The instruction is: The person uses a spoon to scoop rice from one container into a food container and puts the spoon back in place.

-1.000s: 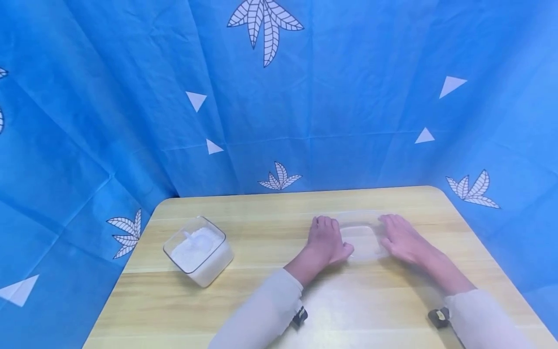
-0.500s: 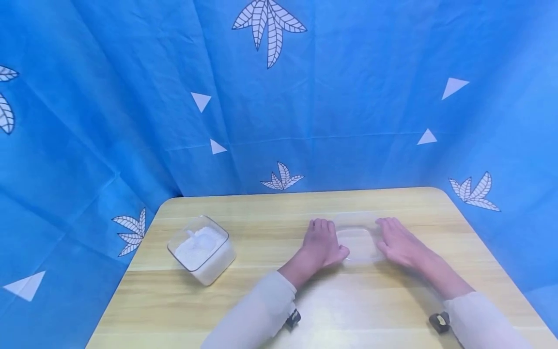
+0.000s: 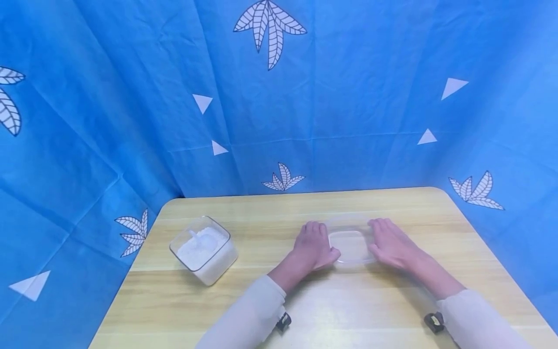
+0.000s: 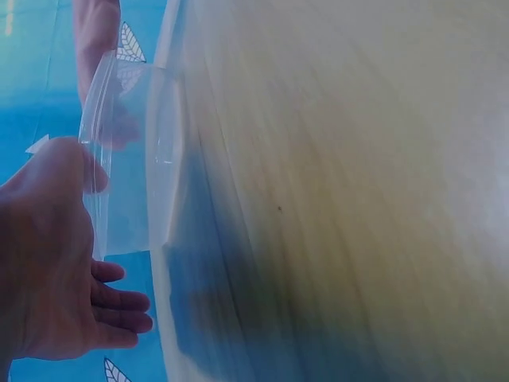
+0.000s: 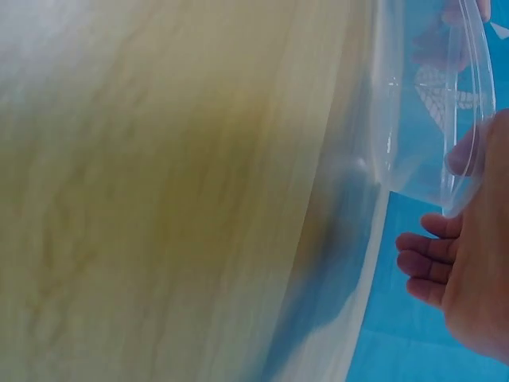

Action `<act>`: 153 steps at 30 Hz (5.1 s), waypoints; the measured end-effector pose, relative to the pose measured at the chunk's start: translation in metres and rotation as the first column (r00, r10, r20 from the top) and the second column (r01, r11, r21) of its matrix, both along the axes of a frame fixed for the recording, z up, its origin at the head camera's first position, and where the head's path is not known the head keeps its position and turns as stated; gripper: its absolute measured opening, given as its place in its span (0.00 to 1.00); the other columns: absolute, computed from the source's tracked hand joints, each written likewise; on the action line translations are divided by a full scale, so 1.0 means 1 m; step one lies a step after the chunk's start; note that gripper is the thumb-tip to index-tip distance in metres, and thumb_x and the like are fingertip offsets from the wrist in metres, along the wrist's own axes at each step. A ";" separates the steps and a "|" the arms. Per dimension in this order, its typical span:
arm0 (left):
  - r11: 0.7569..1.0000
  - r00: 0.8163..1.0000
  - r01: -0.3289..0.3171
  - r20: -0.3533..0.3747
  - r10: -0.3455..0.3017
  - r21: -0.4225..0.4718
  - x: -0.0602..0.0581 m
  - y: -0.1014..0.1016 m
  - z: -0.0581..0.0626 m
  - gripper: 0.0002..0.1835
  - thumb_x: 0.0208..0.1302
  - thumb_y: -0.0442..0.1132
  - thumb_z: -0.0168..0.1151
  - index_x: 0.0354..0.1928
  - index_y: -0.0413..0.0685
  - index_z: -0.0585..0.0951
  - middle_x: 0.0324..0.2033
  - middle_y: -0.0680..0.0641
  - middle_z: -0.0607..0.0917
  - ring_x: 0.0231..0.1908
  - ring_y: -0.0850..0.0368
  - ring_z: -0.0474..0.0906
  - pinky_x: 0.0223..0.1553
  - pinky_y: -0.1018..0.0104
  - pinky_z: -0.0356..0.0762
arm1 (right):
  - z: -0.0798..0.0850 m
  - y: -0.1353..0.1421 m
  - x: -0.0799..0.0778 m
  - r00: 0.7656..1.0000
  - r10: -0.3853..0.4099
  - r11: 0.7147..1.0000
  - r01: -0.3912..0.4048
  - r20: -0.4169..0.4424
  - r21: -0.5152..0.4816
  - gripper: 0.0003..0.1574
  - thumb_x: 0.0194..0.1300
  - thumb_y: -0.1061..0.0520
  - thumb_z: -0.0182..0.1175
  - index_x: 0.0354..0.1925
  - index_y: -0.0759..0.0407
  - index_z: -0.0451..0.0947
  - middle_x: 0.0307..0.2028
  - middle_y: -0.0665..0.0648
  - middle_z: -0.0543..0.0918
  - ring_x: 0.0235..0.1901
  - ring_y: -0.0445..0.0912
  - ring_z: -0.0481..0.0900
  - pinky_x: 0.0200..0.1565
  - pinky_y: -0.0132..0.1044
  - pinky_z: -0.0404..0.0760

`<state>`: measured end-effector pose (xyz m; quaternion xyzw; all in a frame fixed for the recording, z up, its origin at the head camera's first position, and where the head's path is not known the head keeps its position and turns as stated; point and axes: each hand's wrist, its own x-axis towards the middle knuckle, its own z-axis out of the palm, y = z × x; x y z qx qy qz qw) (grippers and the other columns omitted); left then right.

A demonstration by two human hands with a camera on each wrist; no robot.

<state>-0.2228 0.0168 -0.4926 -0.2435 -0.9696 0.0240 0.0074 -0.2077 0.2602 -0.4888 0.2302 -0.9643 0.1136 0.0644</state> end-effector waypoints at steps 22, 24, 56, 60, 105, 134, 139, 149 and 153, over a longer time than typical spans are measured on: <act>0.995 0.996 0.032 -0.085 -0.024 0.093 0.001 -0.035 -0.007 0.29 0.47 0.62 0.43 0.40 0.44 0.68 0.33 0.49 0.68 0.35 0.55 0.62 0.46 0.61 0.62 | 0.001 -0.028 -0.001 0.999 0.028 0.997 -0.026 -0.028 0.067 0.36 0.54 0.49 0.52 0.55 0.71 0.61 0.49 0.65 0.69 0.50 0.55 0.64 0.56 0.48 0.60; 0.994 0.996 0.034 -0.082 -0.025 0.105 0.002 -0.038 -0.006 0.27 0.47 0.61 0.44 0.39 0.45 0.68 0.32 0.50 0.68 0.34 0.55 0.62 0.45 0.61 0.63 | 0.000 -0.030 -0.002 0.999 0.031 0.997 -0.028 -0.040 0.074 0.36 0.54 0.49 0.51 0.55 0.71 0.62 0.49 0.65 0.70 0.49 0.55 0.65 0.55 0.47 0.60; 0.990 0.999 0.038 -0.040 -0.033 0.135 0.001 -0.080 -0.004 0.24 0.46 0.59 0.47 0.37 0.48 0.66 0.30 0.52 0.65 0.33 0.57 0.59 0.46 0.62 0.62 | 0.003 -0.070 0.003 1.000 0.010 0.995 -0.012 0.020 0.102 0.38 0.57 0.47 0.47 0.58 0.73 0.58 0.51 0.68 0.67 0.53 0.57 0.61 0.59 0.48 0.56; 0.989 0.998 0.039 -0.050 -0.032 0.146 0.002 -0.084 -0.005 0.23 0.46 0.59 0.47 0.37 0.48 0.66 0.30 0.52 0.65 0.33 0.57 0.59 0.45 0.63 0.62 | 0.002 -0.072 0.000 1.000 0.022 0.993 -0.023 0.013 0.112 0.37 0.57 0.47 0.47 0.57 0.72 0.59 0.51 0.67 0.68 0.52 0.56 0.63 0.58 0.47 0.57; 0.987 0.997 0.058 -0.067 -0.048 0.150 -0.001 -0.094 0.004 0.34 0.52 0.57 0.44 0.54 0.38 0.64 0.46 0.44 0.70 0.49 0.50 0.62 0.57 0.57 0.54 | 0.003 -0.086 0.005 0.998 -0.049 0.998 0.047 0.045 0.050 0.33 0.56 0.47 0.49 0.52 0.70 0.61 0.42 0.63 0.69 0.43 0.53 0.65 0.50 0.45 0.65; 0.991 0.984 0.125 -0.138 -0.117 0.049 0.000 -0.116 0.023 0.33 0.64 0.56 0.33 0.65 0.42 0.55 0.55 0.42 0.67 0.56 0.47 0.59 0.61 0.53 0.48 | 0.008 -0.089 0.009 0.995 -0.085 0.994 0.081 0.057 0.073 0.32 0.55 0.47 0.49 0.50 0.69 0.62 0.41 0.62 0.68 0.43 0.54 0.63 0.51 0.47 0.64; 0.989 0.977 0.146 -0.162 -0.138 0.038 0.002 -0.121 0.027 0.34 0.64 0.57 0.33 0.65 0.42 0.56 0.55 0.42 0.67 0.56 0.47 0.59 0.61 0.53 0.49 | 0.008 -0.090 0.009 0.994 -0.095 0.993 0.091 0.059 0.072 0.34 0.56 0.46 0.49 0.52 0.70 0.61 0.44 0.64 0.68 0.46 0.55 0.63 0.53 0.48 0.62; 0.987 0.973 0.155 -0.179 -0.147 0.032 0.011 -0.136 0.049 0.32 0.62 0.55 0.40 0.62 0.40 0.59 0.56 0.41 0.66 0.57 0.45 0.58 0.60 0.51 0.50 | 0.008 -0.091 0.010 0.990 -0.115 0.991 0.108 0.086 0.077 0.39 0.57 0.45 0.47 0.57 0.72 0.58 0.51 0.68 0.66 0.54 0.58 0.60 0.58 0.50 0.57; 0.990 0.975 0.140 -0.179 -0.135 0.016 0.011 -0.144 0.058 0.32 0.62 0.54 0.41 0.62 0.41 0.60 0.56 0.40 0.65 0.57 0.44 0.58 0.60 0.51 0.50 | 0.007 -0.091 0.010 0.990 -0.116 0.991 0.110 0.079 0.076 0.38 0.57 0.45 0.47 0.56 0.72 0.59 0.51 0.68 0.66 0.53 0.58 0.61 0.57 0.50 0.58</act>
